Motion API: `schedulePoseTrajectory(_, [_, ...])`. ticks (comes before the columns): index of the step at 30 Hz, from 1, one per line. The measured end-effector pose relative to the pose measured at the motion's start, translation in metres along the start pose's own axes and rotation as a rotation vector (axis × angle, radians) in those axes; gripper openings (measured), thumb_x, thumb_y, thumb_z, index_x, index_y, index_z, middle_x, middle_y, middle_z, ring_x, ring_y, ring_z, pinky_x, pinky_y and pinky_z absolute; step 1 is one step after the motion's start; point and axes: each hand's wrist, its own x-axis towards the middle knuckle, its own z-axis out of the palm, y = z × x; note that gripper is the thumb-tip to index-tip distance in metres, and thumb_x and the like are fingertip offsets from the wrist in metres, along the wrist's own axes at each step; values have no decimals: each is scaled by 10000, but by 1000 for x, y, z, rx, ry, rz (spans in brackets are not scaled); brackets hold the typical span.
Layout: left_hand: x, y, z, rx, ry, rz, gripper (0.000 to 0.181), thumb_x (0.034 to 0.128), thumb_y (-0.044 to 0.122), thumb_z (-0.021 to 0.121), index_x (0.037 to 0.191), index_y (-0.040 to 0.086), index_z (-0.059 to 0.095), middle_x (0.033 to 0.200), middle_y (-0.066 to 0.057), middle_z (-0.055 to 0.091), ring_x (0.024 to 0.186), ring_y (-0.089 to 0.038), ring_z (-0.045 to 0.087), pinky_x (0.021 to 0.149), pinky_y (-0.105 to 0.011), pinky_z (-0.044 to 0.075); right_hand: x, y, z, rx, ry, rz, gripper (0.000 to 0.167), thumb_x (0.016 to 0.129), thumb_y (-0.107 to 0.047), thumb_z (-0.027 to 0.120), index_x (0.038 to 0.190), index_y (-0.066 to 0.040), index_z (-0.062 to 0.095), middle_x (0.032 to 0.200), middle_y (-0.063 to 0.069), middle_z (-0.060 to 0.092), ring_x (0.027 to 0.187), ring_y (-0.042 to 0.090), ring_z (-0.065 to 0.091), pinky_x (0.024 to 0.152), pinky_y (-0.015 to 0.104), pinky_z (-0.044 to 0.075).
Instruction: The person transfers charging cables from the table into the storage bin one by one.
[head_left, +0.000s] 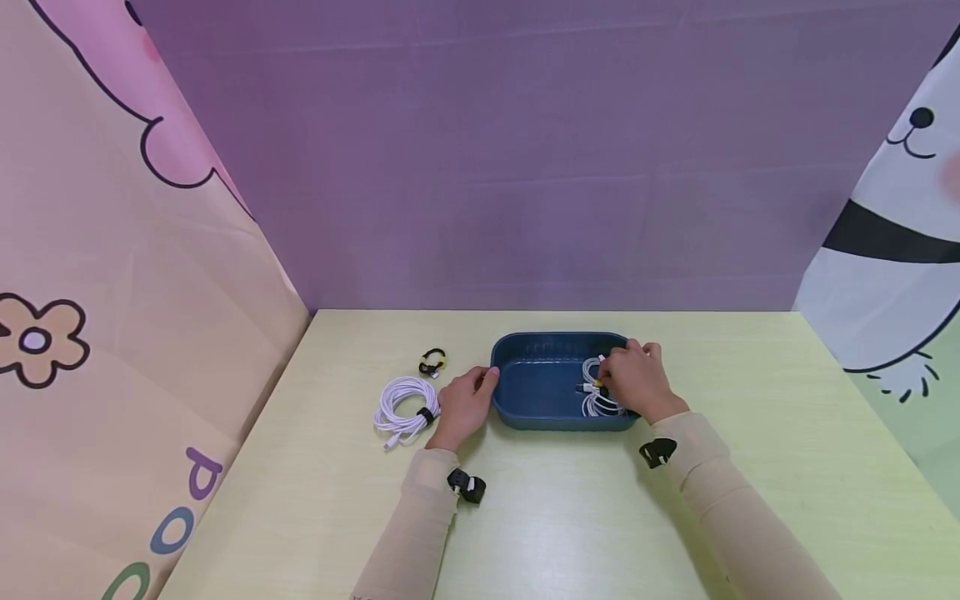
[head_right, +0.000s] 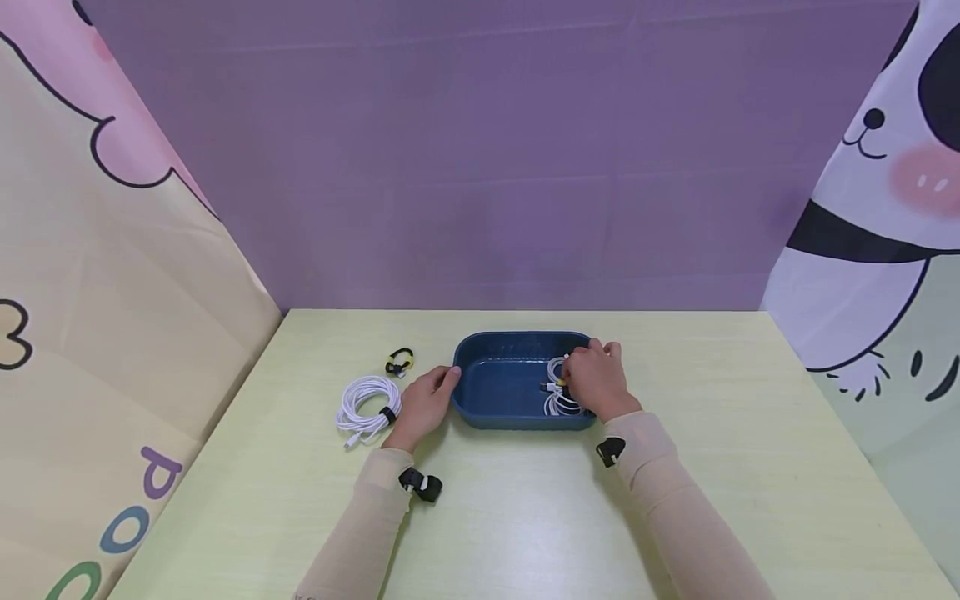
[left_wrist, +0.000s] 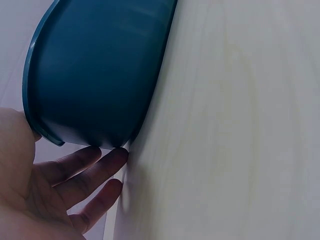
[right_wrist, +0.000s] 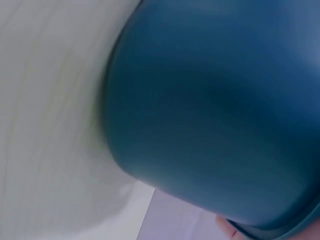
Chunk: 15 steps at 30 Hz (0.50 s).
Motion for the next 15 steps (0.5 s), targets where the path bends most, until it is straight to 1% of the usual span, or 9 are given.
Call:
schedulePoseTrajectory(3, [0, 0, 1, 1, -1, -2, 444, 1074, 433, 448, 1221, 111, 715, 1187, -100, 755, 1191, -365, 664, 1055, -590, 346, -2, 3, 1, 27, 30, -5, 134, 938, -110, 707, 908, -186, 812, 949, 33, 740, 912, 298, 565, 999, 640, 342])
schedulePoseTrajectory(5, [0, 1, 1, 1, -1, -4, 444, 1075, 434, 449, 1223, 111, 715, 1190, -100, 754, 1194, -366, 661, 1060, -589, 346, -4, 6, 2, 52, 71, -15, 122, 941, -103, 704, 932, -169, 807, 955, 41, 738, 915, 310, 581, 992, 642, 361])
schedulePoseTrajectory(7, [-1, 1, 1, -1, -2, -7, 444, 1075, 433, 449, 1225, 110, 714, 1193, -102, 753, 1198, -368, 659, 1062, -589, 343, -5, 9, 3, 84, 123, -26, 108, 940, -103, 706, 963, -145, 802, 964, 53, 734, 913, 319, 591, 966, 632, 398])
schedulePoseTrajectory(9, [-1, 2, 0, -1, -2, -10, 443, 1074, 434, 451, 1227, 111, 713, 1197, -102, 752, 1203, -371, 657, 1064, -589, 338, -6, 12, 2, 122, 175, -32, 92, 937, -109, 711, 979, -121, 791, 960, 67, 723, 895, 320, 582, 906, 595, 440])
schedulePoseTrajectory(11, [-1, 2, 0, -2, -1, -10, 441, 1075, 431, 452, 1228, 110, 713, 1199, -103, 751, 1205, -372, 656, 1063, -591, 335, -7, 14, 1, 180, 225, -30, 93, 936, -105, 704, 989, -95, 780, 949, 90, 704, 875, 322, 565, 839, 552, 459])
schedulePoseTrajectory(13, [-1, 3, -1, -2, -1, -12, 438, 1075, 429, 454, 1229, 111, 713, 1199, -103, 752, 1207, -373, 655, 1060, -591, 333, -9, 17, 0, 264, 267, -13, 105, 940, -93, 691, 1007, -67, 766, 961, 118, 685, 879, 330, 549, 799, 520, 454])
schedulePoseTrajectory(15, [-1, 3, -1, -2, -2, -14, 437, 1075, 427, 455, 1232, 112, 713, 1201, -103, 751, 1210, -374, 653, 1059, -591, 332, -11, 19, -1, 365, 303, 16, 119, 945, -64, 670, 1029, -32, 747, 972, 154, 663, 898, 348, 534, 794, 498, 442])
